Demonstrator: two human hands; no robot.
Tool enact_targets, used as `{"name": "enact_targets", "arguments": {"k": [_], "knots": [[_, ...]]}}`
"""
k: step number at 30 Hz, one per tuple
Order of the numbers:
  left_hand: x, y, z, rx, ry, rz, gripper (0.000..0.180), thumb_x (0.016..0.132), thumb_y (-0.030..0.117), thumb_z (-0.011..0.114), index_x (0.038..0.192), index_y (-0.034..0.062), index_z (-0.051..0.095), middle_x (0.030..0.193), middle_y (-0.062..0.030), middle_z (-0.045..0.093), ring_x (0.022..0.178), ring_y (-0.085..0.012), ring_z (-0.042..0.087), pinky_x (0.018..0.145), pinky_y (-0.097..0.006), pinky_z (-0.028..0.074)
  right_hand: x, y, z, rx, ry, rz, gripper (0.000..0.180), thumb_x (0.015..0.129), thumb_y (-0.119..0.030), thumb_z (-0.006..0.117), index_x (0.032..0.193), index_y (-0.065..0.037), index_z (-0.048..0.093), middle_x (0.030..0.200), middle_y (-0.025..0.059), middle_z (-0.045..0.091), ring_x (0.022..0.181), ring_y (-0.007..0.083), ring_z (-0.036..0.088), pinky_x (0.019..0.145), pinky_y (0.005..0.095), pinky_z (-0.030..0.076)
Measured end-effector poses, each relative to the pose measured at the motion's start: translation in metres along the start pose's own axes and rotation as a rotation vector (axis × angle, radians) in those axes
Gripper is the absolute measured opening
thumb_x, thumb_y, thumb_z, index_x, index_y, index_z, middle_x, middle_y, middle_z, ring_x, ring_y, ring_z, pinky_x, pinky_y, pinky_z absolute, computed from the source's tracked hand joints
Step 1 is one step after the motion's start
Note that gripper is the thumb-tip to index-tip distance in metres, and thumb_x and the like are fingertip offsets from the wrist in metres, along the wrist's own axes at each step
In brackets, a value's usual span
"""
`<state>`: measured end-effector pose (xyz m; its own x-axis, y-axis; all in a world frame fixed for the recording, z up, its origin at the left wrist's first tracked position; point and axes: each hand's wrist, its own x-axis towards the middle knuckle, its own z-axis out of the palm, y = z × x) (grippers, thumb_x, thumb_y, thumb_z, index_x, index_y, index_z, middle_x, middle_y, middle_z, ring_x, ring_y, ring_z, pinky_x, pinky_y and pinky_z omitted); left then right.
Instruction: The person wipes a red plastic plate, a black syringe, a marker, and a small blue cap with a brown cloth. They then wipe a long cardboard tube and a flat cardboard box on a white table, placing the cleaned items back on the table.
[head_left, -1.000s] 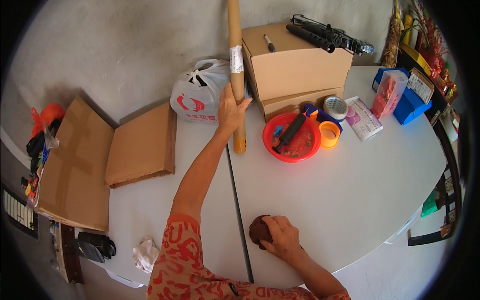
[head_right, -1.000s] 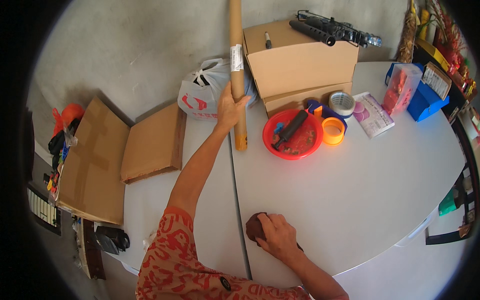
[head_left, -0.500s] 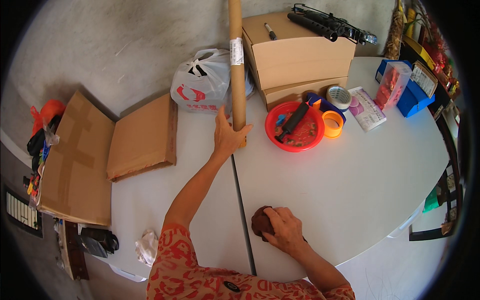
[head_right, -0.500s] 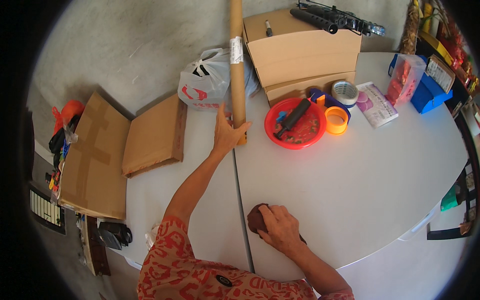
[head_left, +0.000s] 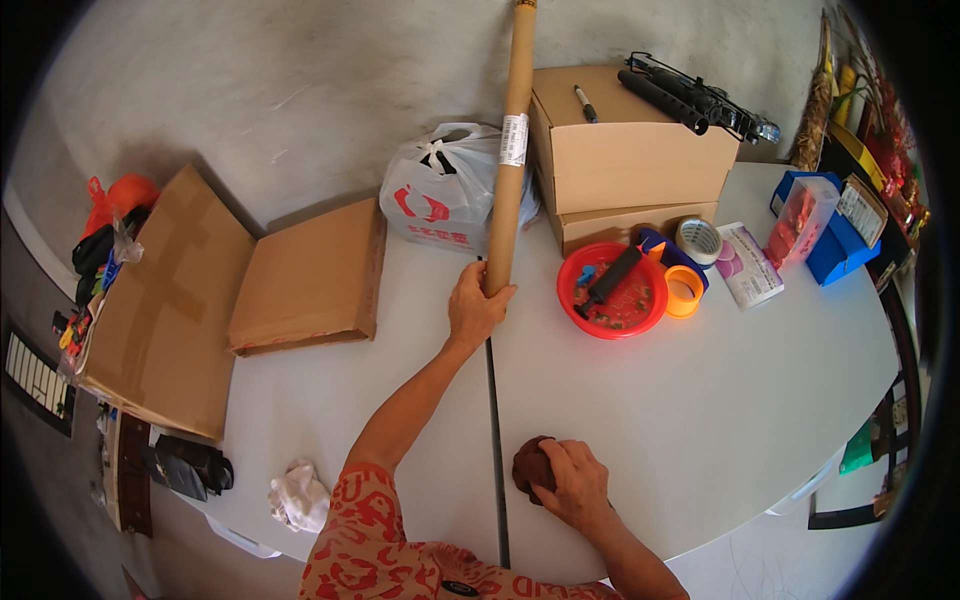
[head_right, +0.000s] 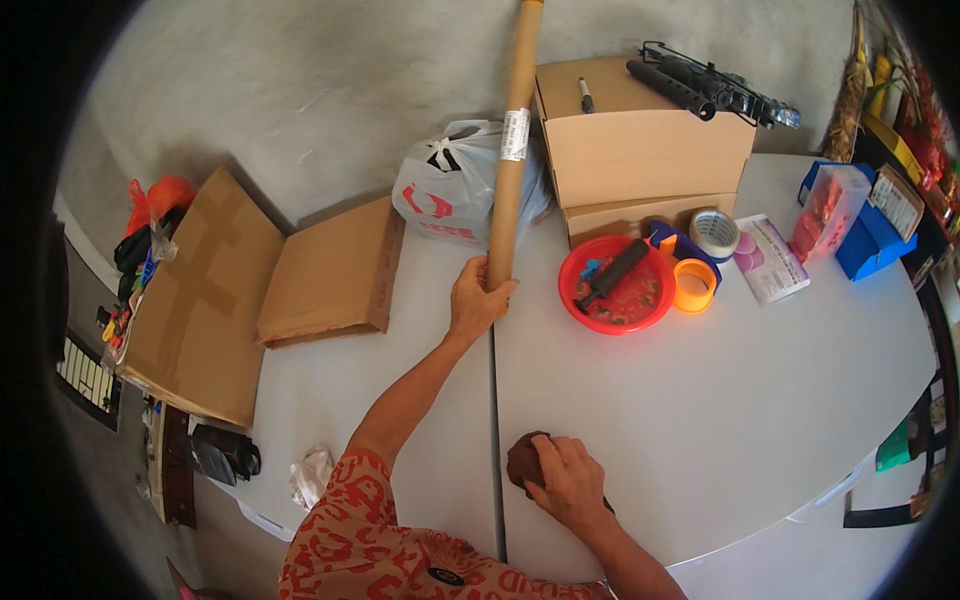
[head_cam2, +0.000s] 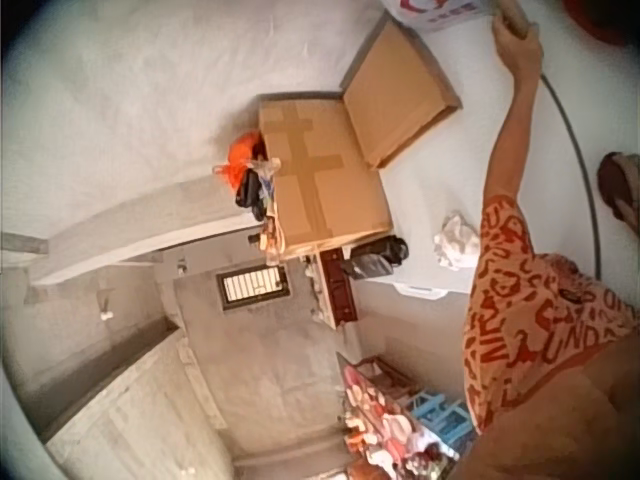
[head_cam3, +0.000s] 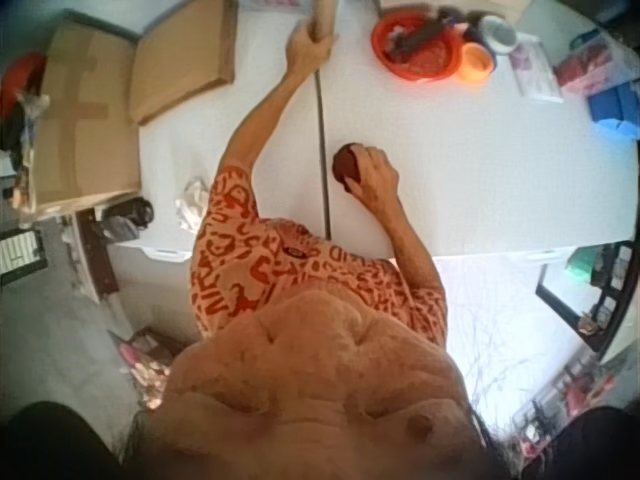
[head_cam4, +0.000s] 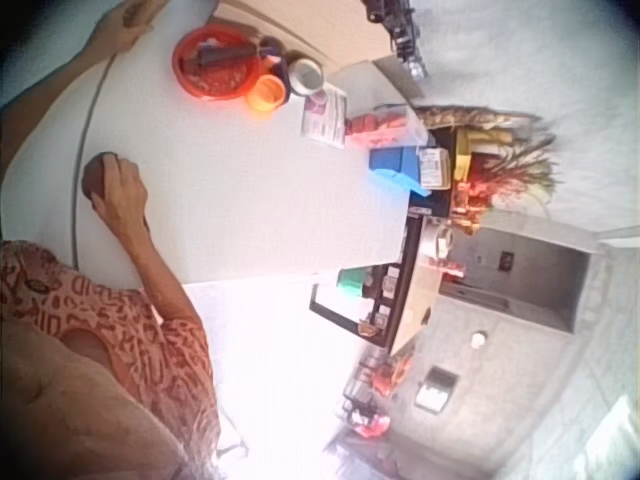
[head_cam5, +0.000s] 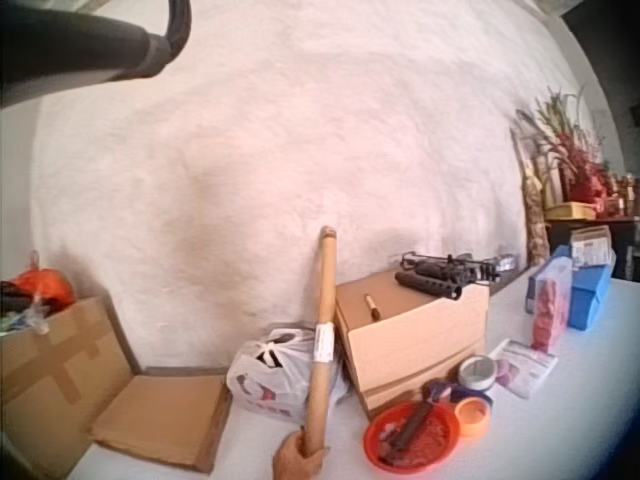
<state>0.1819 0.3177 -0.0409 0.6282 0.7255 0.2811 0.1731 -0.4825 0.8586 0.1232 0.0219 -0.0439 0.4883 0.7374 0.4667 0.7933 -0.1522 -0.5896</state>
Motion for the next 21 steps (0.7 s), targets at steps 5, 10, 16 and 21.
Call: {"name": "enact_targets", "arguments": {"k": [5,10,16,21], "knots": [[-0.004,0.0,-0.003,0.006,-0.066,-0.073,0.069,0.07,0.034,0.081,0.121,-0.0001,0.049,0.106,-0.0156,0.062,0.092,-0.0272,0.063,0.08,-0.039,0.05,-0.002,0.001,0.001,-0.001,-0.001,0.004,0.068,0.049,-0.01,0.084,0.112,-0.007,0.058,0.096,0.01,0.058,0.084,0.0276,0.06,0.065,0.0368,0.052],[-0.015,0.0,-0.007,0.078,-0.067,-0.036,0.078,0.069,0.035,0.082,0.127,0.0007,0.044,0.118,-0.0178,0.057,0.107,-0.0312,0.058,0.089,-0.041,0.047,-0.003,0.001,0.002,-0.003,-0.002,0.005,0.068,0.05,-0.01,0.084,0.113,-0.007,0.058,0.096,0.0098,0.058,0.084,0.0275,0.06,0.065,0.0367,0.052],[-0.025,-0.009,-0.007,0.069,-0.034,0.007,0.076,0.071,0.032,0.081,0.128,0.0007,0.043,0.12,-0.0178,0.055,0.109,-0.0313,0.056,0.091,-0.041,0.046,-0.003,-0.001,0.0,-0.021,-0.004,0.011,0.062,0.053,-0.01,0.082,0.111,-0.009,0.059,0.096,0.0115,0.062,0.086,0.03,0.062,0.066,0.0375,0.053],[-0.029,-0.014,-0.01,-0.079,-0.054,-0.019,0.077,0.073,0.032,0.08,0.13,-0.0008,0.041,0.116,-0.0157,0.054,0.102,-0.027,0.058,0.088,-0.04,0.047,-0.004,0.0,0.002,-0.012,-0.012,0.001,0.062,0.052,-0.009,0.082,0.11,-0.008,0.059,0.096,0.0118,0.061,0.087,0.0299,0.062,0.066,0.0376,0.053]]}}
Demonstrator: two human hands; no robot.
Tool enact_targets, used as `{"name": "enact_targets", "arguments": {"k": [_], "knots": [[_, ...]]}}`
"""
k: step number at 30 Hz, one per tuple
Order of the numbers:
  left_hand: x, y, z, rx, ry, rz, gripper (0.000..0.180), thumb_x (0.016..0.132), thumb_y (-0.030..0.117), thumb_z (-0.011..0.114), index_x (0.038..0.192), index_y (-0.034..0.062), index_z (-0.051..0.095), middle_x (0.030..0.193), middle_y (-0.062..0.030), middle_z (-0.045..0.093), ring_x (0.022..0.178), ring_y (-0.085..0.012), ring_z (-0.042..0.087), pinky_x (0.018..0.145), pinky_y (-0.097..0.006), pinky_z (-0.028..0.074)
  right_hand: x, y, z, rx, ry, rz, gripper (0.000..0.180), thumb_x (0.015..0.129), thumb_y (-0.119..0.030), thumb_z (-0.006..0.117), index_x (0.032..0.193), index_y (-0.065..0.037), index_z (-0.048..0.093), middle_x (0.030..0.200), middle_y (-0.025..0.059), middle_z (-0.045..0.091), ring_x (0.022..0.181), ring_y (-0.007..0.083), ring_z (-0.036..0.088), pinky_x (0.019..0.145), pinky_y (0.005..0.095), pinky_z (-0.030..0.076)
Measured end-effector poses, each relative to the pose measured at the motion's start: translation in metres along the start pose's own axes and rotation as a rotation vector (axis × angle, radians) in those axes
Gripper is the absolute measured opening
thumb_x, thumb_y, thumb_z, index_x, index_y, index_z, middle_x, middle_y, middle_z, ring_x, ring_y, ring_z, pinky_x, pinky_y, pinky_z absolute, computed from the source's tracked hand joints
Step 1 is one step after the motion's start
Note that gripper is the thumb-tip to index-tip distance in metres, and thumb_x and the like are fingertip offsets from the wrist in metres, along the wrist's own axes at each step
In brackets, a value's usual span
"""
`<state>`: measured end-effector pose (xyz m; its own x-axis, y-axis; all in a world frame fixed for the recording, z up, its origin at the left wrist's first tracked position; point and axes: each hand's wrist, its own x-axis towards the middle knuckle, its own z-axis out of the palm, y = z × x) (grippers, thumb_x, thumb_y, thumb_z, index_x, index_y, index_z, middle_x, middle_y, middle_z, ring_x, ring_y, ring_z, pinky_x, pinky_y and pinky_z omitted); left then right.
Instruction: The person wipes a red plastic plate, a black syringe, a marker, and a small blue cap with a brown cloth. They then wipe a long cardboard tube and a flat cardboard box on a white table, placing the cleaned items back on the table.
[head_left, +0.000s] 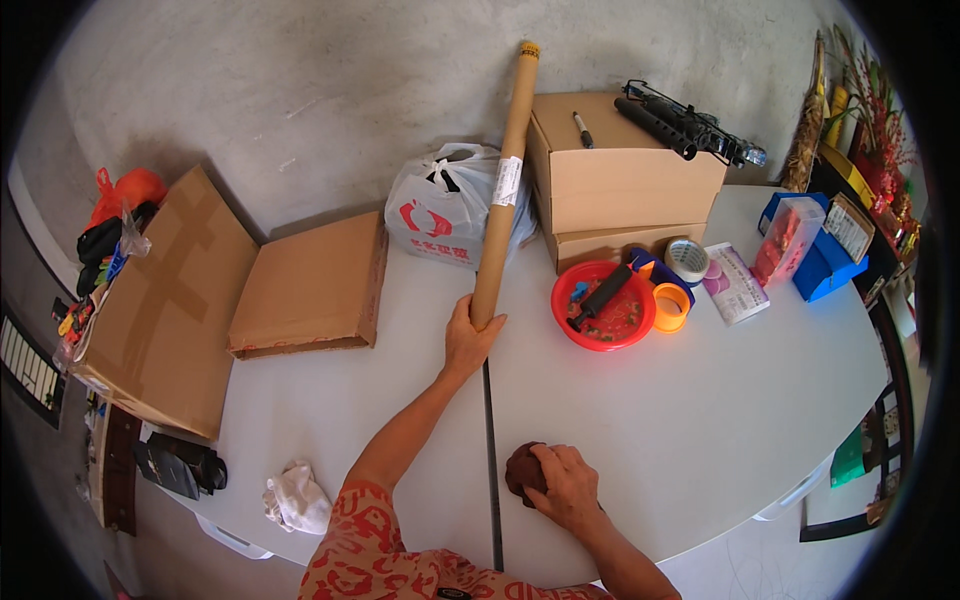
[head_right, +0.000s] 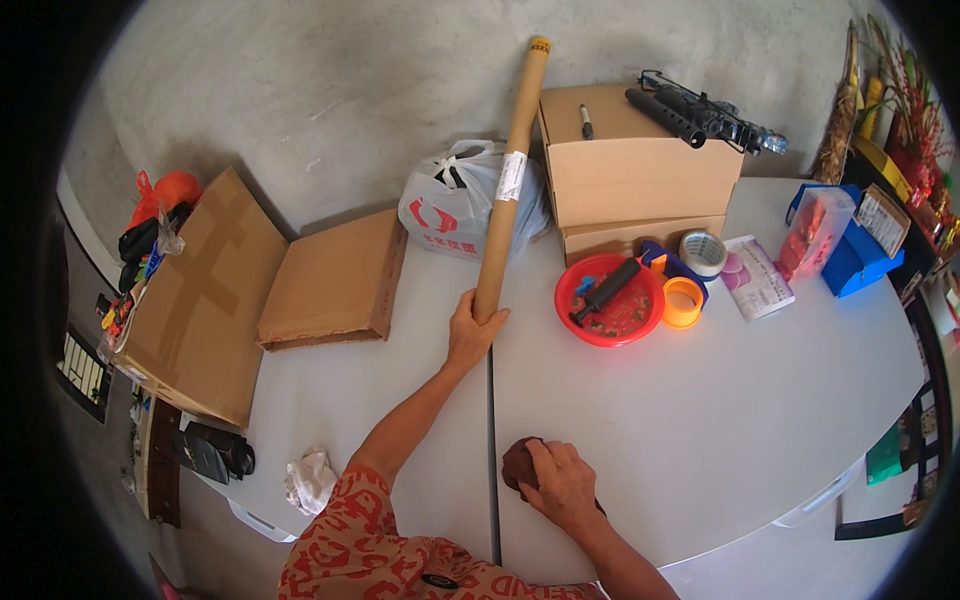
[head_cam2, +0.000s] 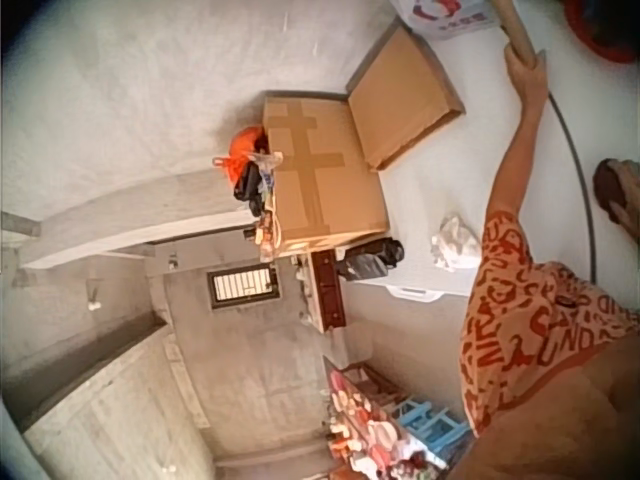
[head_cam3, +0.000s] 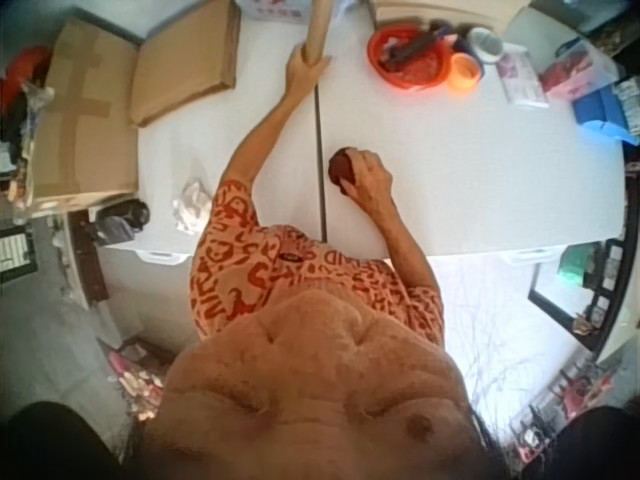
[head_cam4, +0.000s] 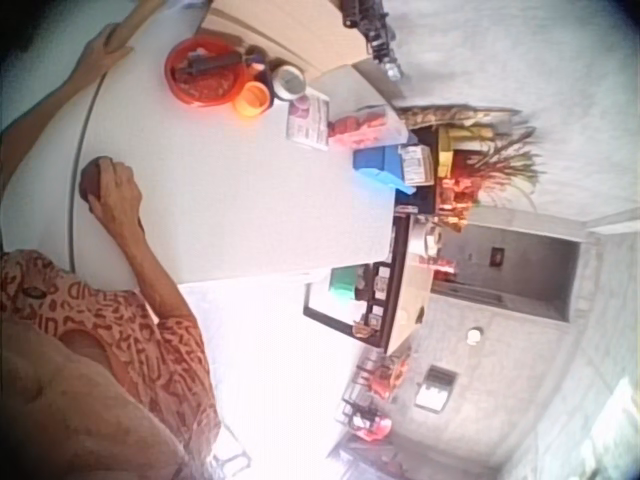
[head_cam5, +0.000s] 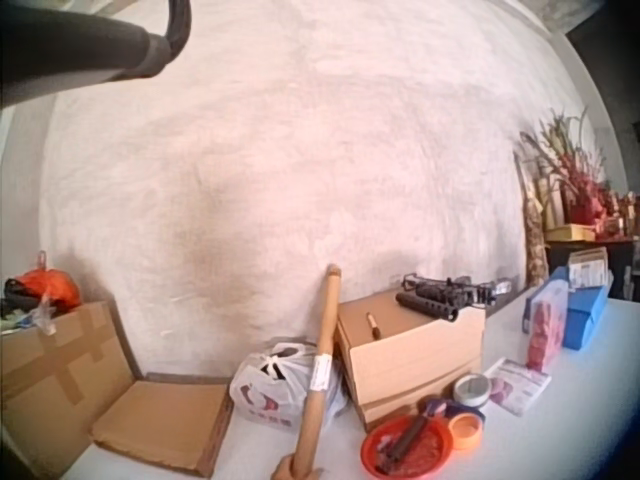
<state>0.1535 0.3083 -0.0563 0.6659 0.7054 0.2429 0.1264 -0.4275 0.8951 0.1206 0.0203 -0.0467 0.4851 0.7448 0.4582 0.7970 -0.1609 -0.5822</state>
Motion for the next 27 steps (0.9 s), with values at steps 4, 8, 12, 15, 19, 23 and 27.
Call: {"name": "enact_targets", "arguments": {"k": [4,8,12,15,19,23,27], "knots": [[-0.011,0.012,-0.001,0.043,0.118,0.001,0.08,0.075,0.03,0.079,0.134,-0.0034,0.036,0.101,-0.0128,0.056,0.092,-0.021,0.06,0.076,-0.034,0.052,0.001,-0.003,-0.002,0.0,-0.02,0.009,0.062,0.052,-0.009,0.082,0.11,-0.008,0.059,0.096,0.0113,0.061,0.087,0.0298,0.062,0.066,0.0375,0.053],[-0.012,0.001,-0.009,0.027,0.056,-0.035,0.083,0.076,0.029,0.079,0.136,-0.0054,0.032,0.101,-0.0132,0.055,0.086,-0.0197,0.06,0.066,-0.032,0.053,0.001,-0.003,-0.002,-0.033,-0.013,-0.032,0.066,0.051,-0.01,0.084,0.111,-0.007,0.058,0.094,0.0098,0.059,0.083,0.0273,0.06,0.064,0.0361,0.052],[-0.017,-0.002,-0.008,0.021,0.054,0.013,0.083,0.077,0.029,0.079,0.135,-0.0063,0.032,0.101,-0.0129,0.055,0.08,-0.0177,0.06,0.057,-0.029,0.052,0.0,-0.001,0.0,-0.033,-0.005,-0.037,0.066,0.051,-0.011,0.084,0.111,-0.008,0.058,0.094,0.0091,0.059,0.083,0.0273,0.06,0.064,0.0362,0.052],[-0.027,0.001,-0.007,-0.049,0.054,-0.027,0.08,0.075,0.034,0.078,0.132,-0.0048,0.038,0.101,-0.0129,0.056,0.084,-0.0217,0.06,0.069,-0.034,0.051,0.0,0.0,0.002,-0.044,0.018,-0.061,0.068,0.05,-0.012,0.085,0.112,-0.008,0.057,0.094,0.0083,0.057,0.081,0.0263,0.059,0.063,0.0359,0.051],[-0.038,0.002,-0.007,-0.033,0.018,-0.074,0.064,0.08,0.028,0.074,0.126,-0.0023,0.041,0.095,-0.0137,0.06,0.084,-0.0211,0.061,0.072,-0.034,0.05,0.001,-0.001,0.001,-0.064,0.003,-0.07,0.068,0.051,-0.013,0.084,0.113,-0.008,0.057,0.095,0.0083,0.057,0.081,0.0264,0.058,0.063,0.0364,0.051],[-0.078,0.031,0.008,-0.125,0.008,-0.054,0.049,0.085,0.023,0.068,0.118,-0.0022,0.042,0.088,-0.0126,0.061,0.069,-0.0168,0.06,0.06,-0.032,0.048,0.0,0.0,0.001,-0.077,-0.001,-0.05,0.065,0.053,-0.013,0.083,0.112,-0.009,0.057,0.094,0.0083,0.057,0.082,0.0273,0.059,0.063,0.0369,0.051],[-0.108,0.046,-0.001,-0.215,-0.042,-0.067,0.044,0.087,0.022,0.066,0.114,-0.0032,0.042,0.08,-0.009,0.058,0.051,-0.0116,0.052,0.045,-0.029,0.044,0.002,-0.003,0.0,-0.053,-0.025,-0.026,0.06,0.054,-0.012,0.081,0.11,-0.01,0.058,0.093,0.0085,0.058,0.083,0.0284,0.059,0.064,0.0384,0.051]]}}
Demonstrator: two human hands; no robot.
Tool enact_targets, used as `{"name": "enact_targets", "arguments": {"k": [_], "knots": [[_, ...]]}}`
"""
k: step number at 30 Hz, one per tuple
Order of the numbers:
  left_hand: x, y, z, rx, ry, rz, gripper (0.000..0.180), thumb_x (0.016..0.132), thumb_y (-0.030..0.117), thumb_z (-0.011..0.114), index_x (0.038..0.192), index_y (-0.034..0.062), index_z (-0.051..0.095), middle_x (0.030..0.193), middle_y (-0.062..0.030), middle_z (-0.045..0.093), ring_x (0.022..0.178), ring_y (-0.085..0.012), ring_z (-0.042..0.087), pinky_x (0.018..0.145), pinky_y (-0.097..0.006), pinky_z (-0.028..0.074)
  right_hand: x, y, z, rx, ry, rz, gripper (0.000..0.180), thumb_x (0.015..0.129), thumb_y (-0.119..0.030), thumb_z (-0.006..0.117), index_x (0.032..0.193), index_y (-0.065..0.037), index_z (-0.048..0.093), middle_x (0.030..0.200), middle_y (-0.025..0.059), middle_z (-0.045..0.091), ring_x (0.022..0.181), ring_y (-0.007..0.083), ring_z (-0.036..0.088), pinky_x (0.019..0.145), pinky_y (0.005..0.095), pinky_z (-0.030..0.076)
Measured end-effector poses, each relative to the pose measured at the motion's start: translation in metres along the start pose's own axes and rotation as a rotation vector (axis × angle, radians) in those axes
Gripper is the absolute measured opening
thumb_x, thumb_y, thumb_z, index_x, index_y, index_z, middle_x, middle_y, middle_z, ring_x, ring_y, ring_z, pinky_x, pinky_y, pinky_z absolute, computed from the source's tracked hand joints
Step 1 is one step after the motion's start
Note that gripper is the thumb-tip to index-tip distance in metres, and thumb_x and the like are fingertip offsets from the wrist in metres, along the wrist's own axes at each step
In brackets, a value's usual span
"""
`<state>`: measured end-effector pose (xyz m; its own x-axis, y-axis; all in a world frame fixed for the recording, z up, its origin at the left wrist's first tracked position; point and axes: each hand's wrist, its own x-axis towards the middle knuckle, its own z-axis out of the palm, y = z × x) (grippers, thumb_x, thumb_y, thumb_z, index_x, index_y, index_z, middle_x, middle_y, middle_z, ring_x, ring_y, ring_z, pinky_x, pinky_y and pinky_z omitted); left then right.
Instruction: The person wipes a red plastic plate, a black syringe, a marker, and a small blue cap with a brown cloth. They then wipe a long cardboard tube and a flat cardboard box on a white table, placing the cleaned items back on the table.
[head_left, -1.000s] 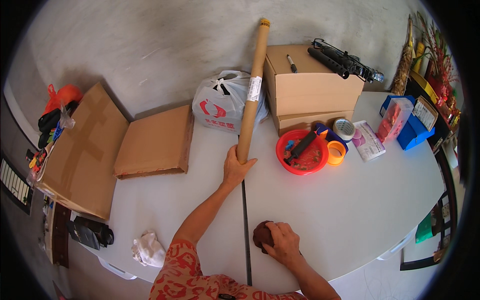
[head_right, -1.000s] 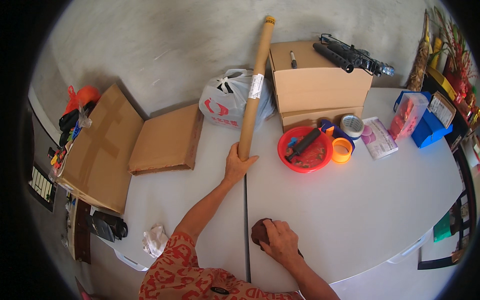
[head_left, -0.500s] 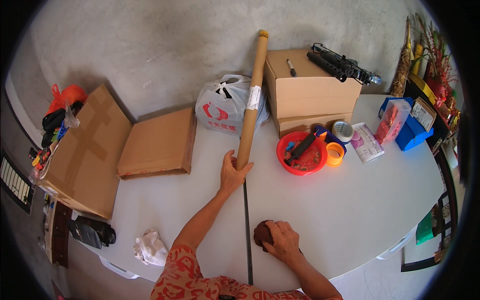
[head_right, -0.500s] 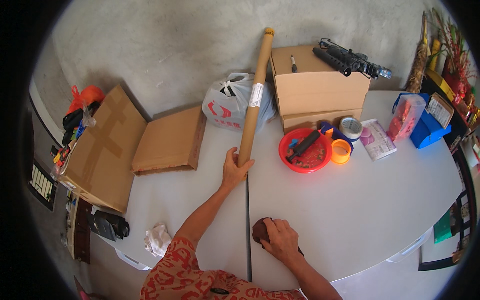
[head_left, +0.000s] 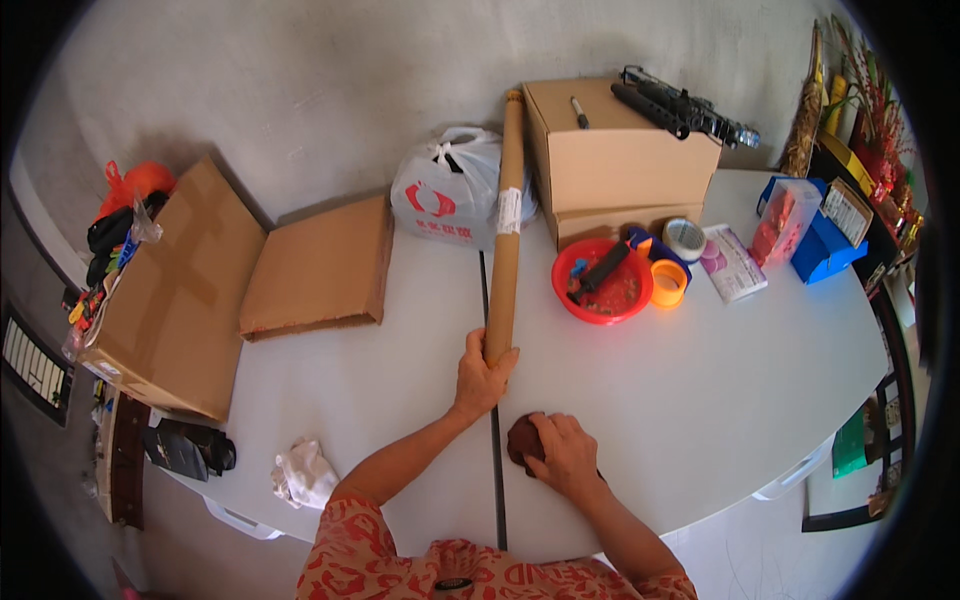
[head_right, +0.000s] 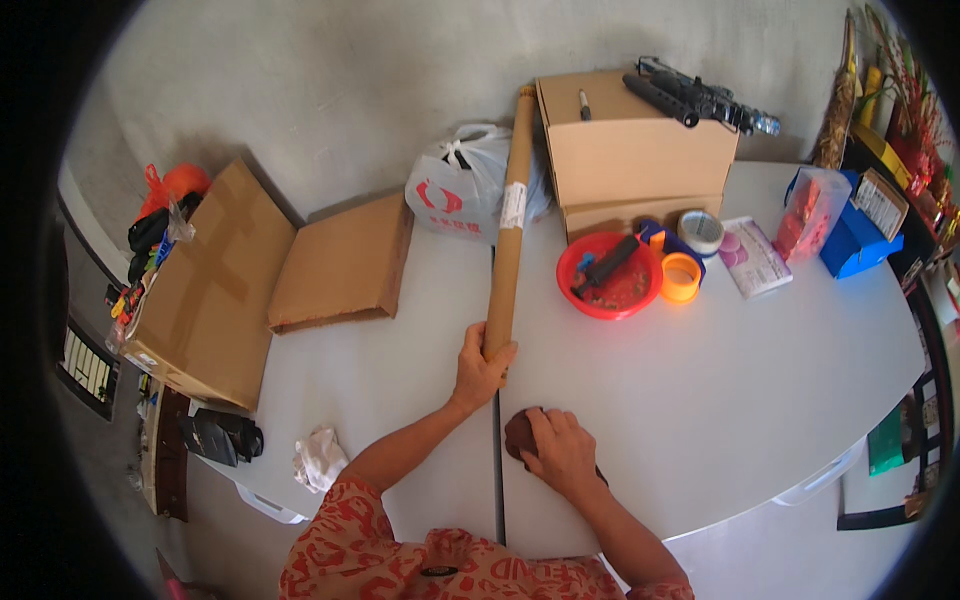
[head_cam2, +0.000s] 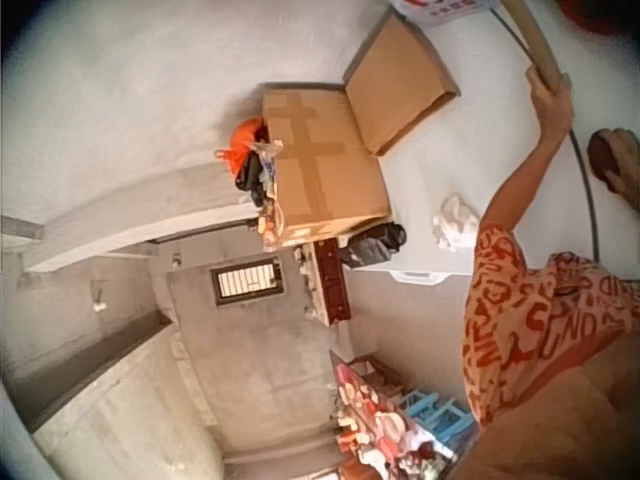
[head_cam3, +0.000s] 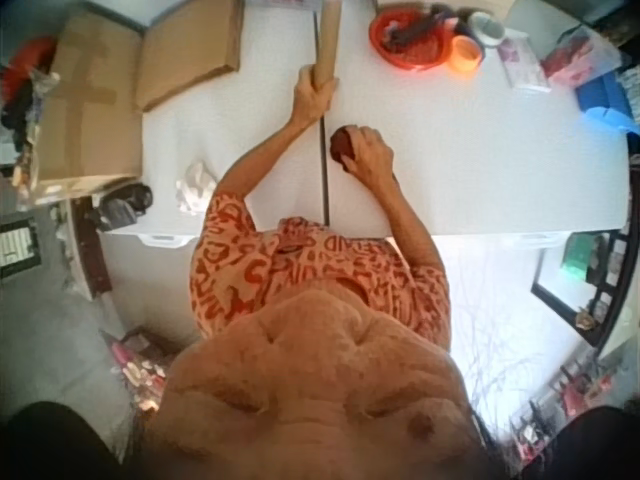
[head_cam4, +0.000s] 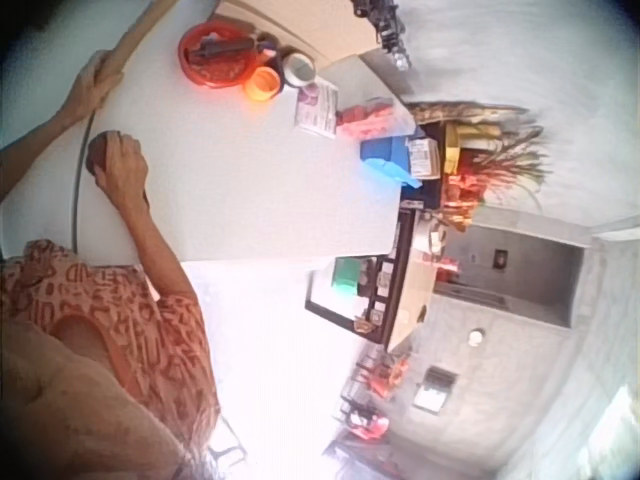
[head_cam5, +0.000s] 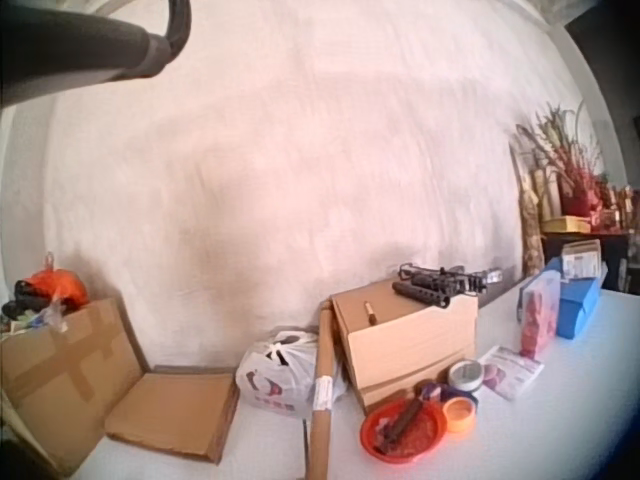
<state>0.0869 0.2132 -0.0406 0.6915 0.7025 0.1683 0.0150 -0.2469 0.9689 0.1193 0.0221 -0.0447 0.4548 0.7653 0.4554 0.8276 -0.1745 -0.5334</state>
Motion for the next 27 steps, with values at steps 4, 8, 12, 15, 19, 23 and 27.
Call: {"name": "enact_targets", "arguments": {"k": [4,8,12,15,19,23,27], "knots": [[-0.006,0.01,-0.004,0.024,-0.045,-0.049,0.044,0.087,0.023,0.065,0.114,-0.0027,0.042,0.078,-0.0098,0.059,0.054,-0.0143,0.056,0.046,-0.029,0.046,0.001,0.0,0.001,-0.017,-0.014,0.018,0.062,0.054,-0.011,0.081,0.111,-0.009,0.057,0.093,0.0085,0.057,0.083,0.0283,0.059,0.063,0.0383,0.051],[-0.024,0.011,0.005,0.15,-0.104,-0.044,0.047,0.087,0.028,0.065,0.114,-0.0029,0.042,0.081,-0.0133,0.062,0.062,-0.0206,0.063,0.054,-0.033,0.05,-0.001,-0.001,0.002,0.049,0.033,-0.02,0.059,0.055,-0.01,0.08,0.11,-0.008,0.058,0.093,0.0089,0.059,0.084,0.0287,0.06,0.065,0.0372,0.052],[-0.027,0.006,0.01,0.256,-0.143,-0.014,0.049,0.086,0.031,0.066,0.113,-0.0016,0.041,0.083,-0.0156,0.063,0.07,-0.0238,0.065,0.064,-0.037,0.052,-0.004,-0.001,0.001,0.182,-0.046,-0.182,0.057,0.057,-0.01,0.079,0.109,-0.007,0.059,0.092,0.0087,0.059,0.085,0.0283,0.06,0.067,0.0371,0.052],[-0.025,0.011,0.014,0.29,-0.147,-0.056,0.05,0.085,0.03,0.066,0.113,-0.0016,0.04,0.083,-0.0161,0.062,0.07,-0.0242,0.064,0.065,-0.038,0.051,-0.004,-0.003,0.001,0.177,-0.076,-0.216,0.055,0.057,-0.011,0.079,0.109,-0.007,0.059,0.092,0.008,0.059,0.085,0.0278,0.06,0.067,0.0371,0.052],[-0.031,0.008,0.017,0.159,-0.056,-0.079,0.048,0.086,0.028,0.064,0.114,-0.0015,0.038,0.084,-0.0158,0.06,0.067,-0.023,0.062,0.062,-0.037,0.051,-0.005,-0.002,0.006,0.171,-0.063,-0.183,0.054,0.058,-0.012,0.079,0.108,-0.008,0.06,0.091,0.0061,0.058,0.084,0.0265,0.06,0.067,0.0369,0.052],[-0.057,0.014,0.008,-0.001,-0.053,-0.159,0.047,0.086,0.023,0.065,0.116,-0.0017,0.037,0.088,-0.0143,0.058,0.07,-0.0208,0.059,0.063,-0.036,0.051,-0.008,-0.001,0.005,0.145,-0.09,-0.196,0.053,0.057,-0.012,0.079,0.107,-0.013,0.062,0.089,0.0036,0.057,0.083,0.0246,0.06,0.066,0.036,0.052],[-0.078,0.019,-0.011,0.097,-0.014,-0.031,0.047,0.086,0.017,0.065,0.119,-0.0015,0.037,0.094,-0.0125,0.056,0.073,-0.0167,0.058,0.064,-0.033,0.049,-0.006,-0.005,0.004,0.097,-0.11,-0.303,0.052,0.056,-0.015,0.081,0.105,-0.013,0.063,0.085,0.0038,0.054,0.077,0.023,0.057,0.063,0.0342,0.05]]}}
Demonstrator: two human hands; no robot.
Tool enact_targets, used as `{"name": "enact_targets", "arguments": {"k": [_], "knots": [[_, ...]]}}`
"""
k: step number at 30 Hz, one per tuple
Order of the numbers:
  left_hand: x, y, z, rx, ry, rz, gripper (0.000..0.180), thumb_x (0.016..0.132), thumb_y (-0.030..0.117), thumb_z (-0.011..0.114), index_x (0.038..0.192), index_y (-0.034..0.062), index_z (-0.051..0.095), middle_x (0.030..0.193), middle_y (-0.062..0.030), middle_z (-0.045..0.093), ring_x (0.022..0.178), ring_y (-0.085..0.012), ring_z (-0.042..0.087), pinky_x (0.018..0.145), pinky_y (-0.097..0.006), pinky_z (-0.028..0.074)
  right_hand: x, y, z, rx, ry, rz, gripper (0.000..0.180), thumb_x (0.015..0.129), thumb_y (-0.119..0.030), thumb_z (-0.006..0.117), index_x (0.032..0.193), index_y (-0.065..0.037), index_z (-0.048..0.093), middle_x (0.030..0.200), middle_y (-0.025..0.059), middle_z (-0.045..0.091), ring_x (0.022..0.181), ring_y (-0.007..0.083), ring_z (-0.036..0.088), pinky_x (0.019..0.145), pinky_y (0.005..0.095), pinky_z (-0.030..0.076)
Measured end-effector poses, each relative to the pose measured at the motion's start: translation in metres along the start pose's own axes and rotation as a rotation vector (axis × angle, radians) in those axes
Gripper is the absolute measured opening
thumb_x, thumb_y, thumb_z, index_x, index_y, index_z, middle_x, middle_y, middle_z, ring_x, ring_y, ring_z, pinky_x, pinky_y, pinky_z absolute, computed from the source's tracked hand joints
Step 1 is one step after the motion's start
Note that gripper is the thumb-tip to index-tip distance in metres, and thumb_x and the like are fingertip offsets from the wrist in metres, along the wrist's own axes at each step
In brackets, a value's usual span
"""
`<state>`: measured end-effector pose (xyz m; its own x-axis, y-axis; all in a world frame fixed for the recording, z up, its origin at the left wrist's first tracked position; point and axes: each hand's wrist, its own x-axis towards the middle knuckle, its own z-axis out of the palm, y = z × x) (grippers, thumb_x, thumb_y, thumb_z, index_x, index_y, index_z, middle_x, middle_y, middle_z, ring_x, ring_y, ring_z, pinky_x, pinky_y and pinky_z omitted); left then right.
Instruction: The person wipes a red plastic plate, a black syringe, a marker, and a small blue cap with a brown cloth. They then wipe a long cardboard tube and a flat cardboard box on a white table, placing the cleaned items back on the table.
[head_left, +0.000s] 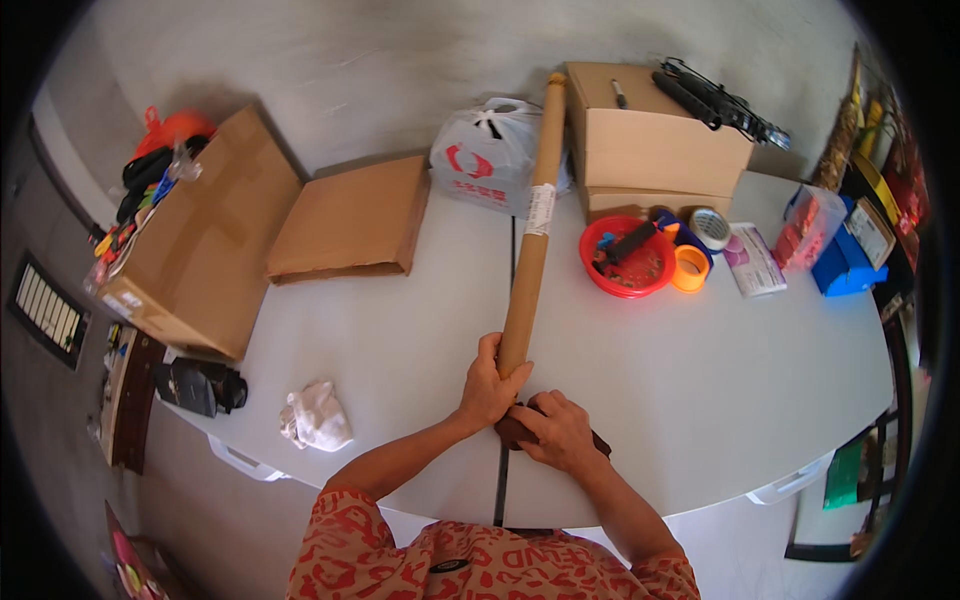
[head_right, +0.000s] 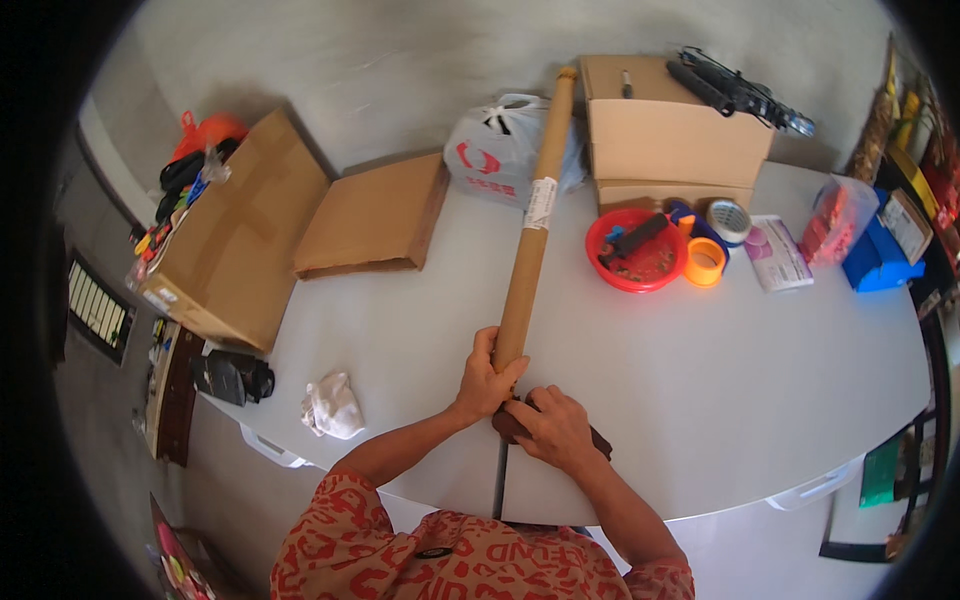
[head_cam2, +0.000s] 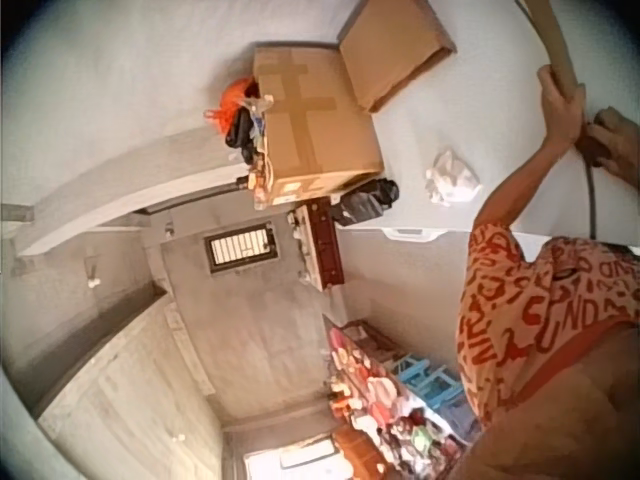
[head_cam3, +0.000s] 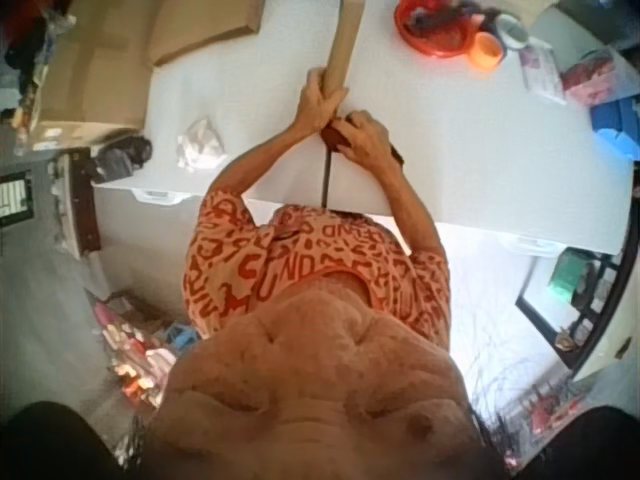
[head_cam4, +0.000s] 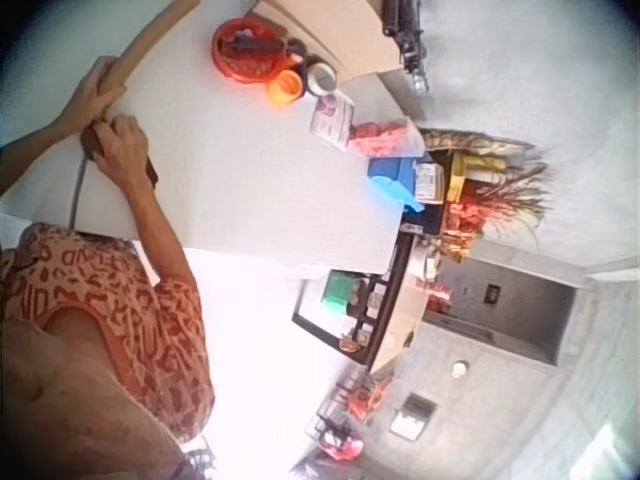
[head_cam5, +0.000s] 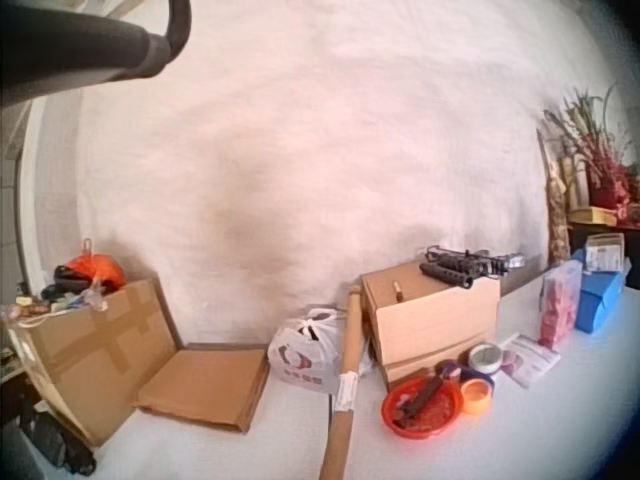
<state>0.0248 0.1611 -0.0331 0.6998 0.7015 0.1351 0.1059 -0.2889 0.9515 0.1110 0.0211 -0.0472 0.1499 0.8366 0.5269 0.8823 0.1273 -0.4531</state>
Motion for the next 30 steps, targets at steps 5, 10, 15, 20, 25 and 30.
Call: {"name": "enact_targets", "arguments": {"k": [5,10,15,20,25,30], "knots": [[-0.011,-0.011,-0.013,0.043,0.048,0.112,0.049,0.086,0.012,0.066,0.122,-0.0004,0.036,0.095,-0.0108,0.055,0.07,-0.0112,0.056,0.056,-0.027,0.048,0.001,-0.004,-0.002,-0.023,-0.001,0.072,0.052,0.055,-0.015,0.082,0.104,-0.014,0.064,0.086,0.0035,0.054,0.076,0.0233,0.057,0.062,0.0345,0.05],[-0.014,-0.01,-0.018,0.043,0.127,0.03,0.046,0.084,0.014,0.069,0.12,0.0009,0.043,0.092,-0.0137,0.061,0.079,-0.0203,0.061,0.07,-0.035,0.051,0.0,-0.004,-0.001,-0.001,0.035,0.062,0.051,0.055,-0.014,0.08,0.103,-0.014,0.063,0.084,0.0039,0.055,0.078,0.0243,0.058,0.064,0.0356,0.051],[0.011,-0.016,-0.048,0.177,0.158,0.143,0.05,0.083,0.013,0.071,0.123,0.0019,0.043,0.097,-0.0152,0.062,0.084,-0.0241,0.063,0.074,-0.036,0.051,0.0,-0.003,0.0,-0.01,0.011,0.098,0.052,0.057,-0.014,0.08,0.106,-0.016,0.063,0.089,0.004,0.058,0.083,0.0249,0.06,0.068,0.036,0.053],[0.067,0.008,-0.081,0.389,0.183,0.355,0.054,0.082,0.014,0.072,0.126,0.0036,0.043,0.103,-0.021,0.061,0.092,-0.0378,0.062,0.078,-0.042,0.05,-0.002,-0.003,0.0,-0.055,-0.006,0.166,0.053,0.06,-0.016,0.081,0.108,-0.017,0.06,0.091,0.0037,0.057,0.086,0.0242,0.06,0.07,0.0352,0.053],[0.148,0.043,-0.125,0.624,0.193,0.675,0.053,0.083,0.011,0.069,0.128,0.006,0.042,0.114,-0.0184,0.056,0.098,-0.0406,0.058,0.078,-0.046,0.049,0.003,-0.007,-0.001,-0.042,-0.042,0.2,0.056,0.061,-0.016,0.081,0.111,-0.017,0.058,0.094,0.0038,0.058,0.09,0.0252,0.06,0.071,0.0358,0.053],[0.218,0.097,-0.108,0.78,0.196,0.791,0.052,0.083,0.015,0.067,0.129,0.0092,0.043,0.108,-0.014,0.056,0.092,-0.0371,0.058,0.072,-0.047,0.048,-0.001,-0.003,0.0,-0.028,-0.047,0.259,0.058,0.06,-0.016,0.082,0.112,-0.019,0.058,0.093,0.0029,0.059,0.09,0.0244,0.061,0.069,0.0365,0.055]]}}
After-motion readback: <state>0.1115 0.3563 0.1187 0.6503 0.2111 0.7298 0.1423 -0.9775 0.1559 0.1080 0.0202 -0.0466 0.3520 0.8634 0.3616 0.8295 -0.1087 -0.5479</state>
